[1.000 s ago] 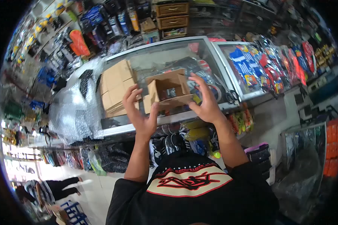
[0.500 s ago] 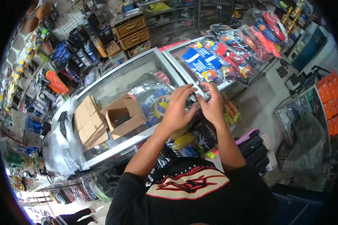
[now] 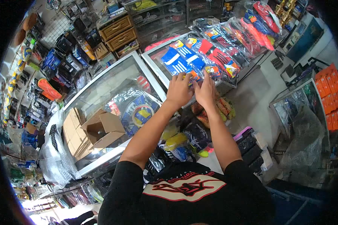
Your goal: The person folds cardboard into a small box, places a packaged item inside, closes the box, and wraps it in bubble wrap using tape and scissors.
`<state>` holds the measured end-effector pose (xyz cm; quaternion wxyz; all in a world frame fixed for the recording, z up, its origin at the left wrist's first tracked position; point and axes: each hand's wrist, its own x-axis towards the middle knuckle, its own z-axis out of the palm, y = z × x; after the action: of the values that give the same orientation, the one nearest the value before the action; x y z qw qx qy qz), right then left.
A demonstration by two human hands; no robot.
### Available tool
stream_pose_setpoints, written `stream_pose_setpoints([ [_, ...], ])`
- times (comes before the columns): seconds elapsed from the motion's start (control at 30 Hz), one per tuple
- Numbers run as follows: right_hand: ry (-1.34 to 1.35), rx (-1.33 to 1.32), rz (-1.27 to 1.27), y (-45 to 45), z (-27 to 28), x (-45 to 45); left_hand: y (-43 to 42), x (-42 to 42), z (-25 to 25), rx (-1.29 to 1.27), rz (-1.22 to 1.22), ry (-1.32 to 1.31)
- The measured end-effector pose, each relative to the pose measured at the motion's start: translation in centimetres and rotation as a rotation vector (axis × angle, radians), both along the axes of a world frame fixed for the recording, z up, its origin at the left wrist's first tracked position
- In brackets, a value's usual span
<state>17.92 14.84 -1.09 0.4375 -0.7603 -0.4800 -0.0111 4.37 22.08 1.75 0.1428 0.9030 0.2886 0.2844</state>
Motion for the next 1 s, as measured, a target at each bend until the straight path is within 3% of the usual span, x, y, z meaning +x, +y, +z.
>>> stream_pose_setpoints([
  [0.07, -0.061, 0.049, -0.031, 0.7, -0.4, 0.1, -0.2, -0.2, 0.0, 0.012, 0.022, 0.014],
  [0.13, 0.217, 0.044, 0.059, 1.1, 0.3, 0.1, -0.6, -0.7, 0.8, 0.000, 0.012, -0.017],
  [0.17, 0.216, 0.044, 0.066, 1.1, 0.7, 0.0, -0.8, -1.1, 1.2, 0.001, 0.019, -0.019],
  [0.23, 0.597, 0.145, 0.211, 0.9, 2.5, -0.9, -0.9, -2.4, 2.2, 0.046, 0.020, -0.126],
  [0.3, 0.547, 0.216, 0.219, 1.3, 2.4, -1.8, -0.9, -4.3, 3.6, -0.001, 0.033, -0.101],
  [0.37, 0.876, 0.360, 0.366, 0.3, 5.3, -3.7, -1.7, -6.3, 5.1, -0.022, -0.029, -0.187],
  [0.57, 1.025, 0.426, 0.599, -4.9, 13.3, -9.8, -3.8, -13.0, 8.8, 0.091, 0.007, -0.339],
  [0.63, 0.920, 0.396, 0.769, -6.9, 15.1, -11.6, -4.6, -15.5, 9.7, 0.108, -0.056, -0.501],
  [0.7, 0.876, 0.316, 0.784, -8.4, 16.4, -12.5, -6.4, -17.9, 11.1, 0.148, -0.004, -0.560],
  [0.77, 0.162, 0.322, 0.684, -8.8, 16.8, -13.0, -7.7, -20.0, 11.5, -0.009, 0.023, -0.674],
  [0.8, 0.133, 0.336, 0.664, -8.5, 16.5, -13.6, -8.3, -21.1, 11.3, -0.057, 0.058, -0.721],
  [0.83, 0.131, 0.334, 0.679, -8.3, 16.3, -14.4, -9.0, -22.1, 11.3, -0.052, 0.071, -0.726],
  [0.9, 0.216, 0.190, 0.773, -8.2, 16.1, -16.0, -10.2, -24.2, 11.5, -0.637, -0.026, -0.925],
  [0.97, 0.366, 0.123, 0.910, -8.2, 15.5, -17.9, -10.4, -25.6, 10.5, -0.676, -0.037, -0.954],
  [1.0, 0.681, -0.020, 0.995, -7.9, 13.8, -18.3, -10.7, -26.2, 10.2, -0.707, -0.024, -0.957],
])
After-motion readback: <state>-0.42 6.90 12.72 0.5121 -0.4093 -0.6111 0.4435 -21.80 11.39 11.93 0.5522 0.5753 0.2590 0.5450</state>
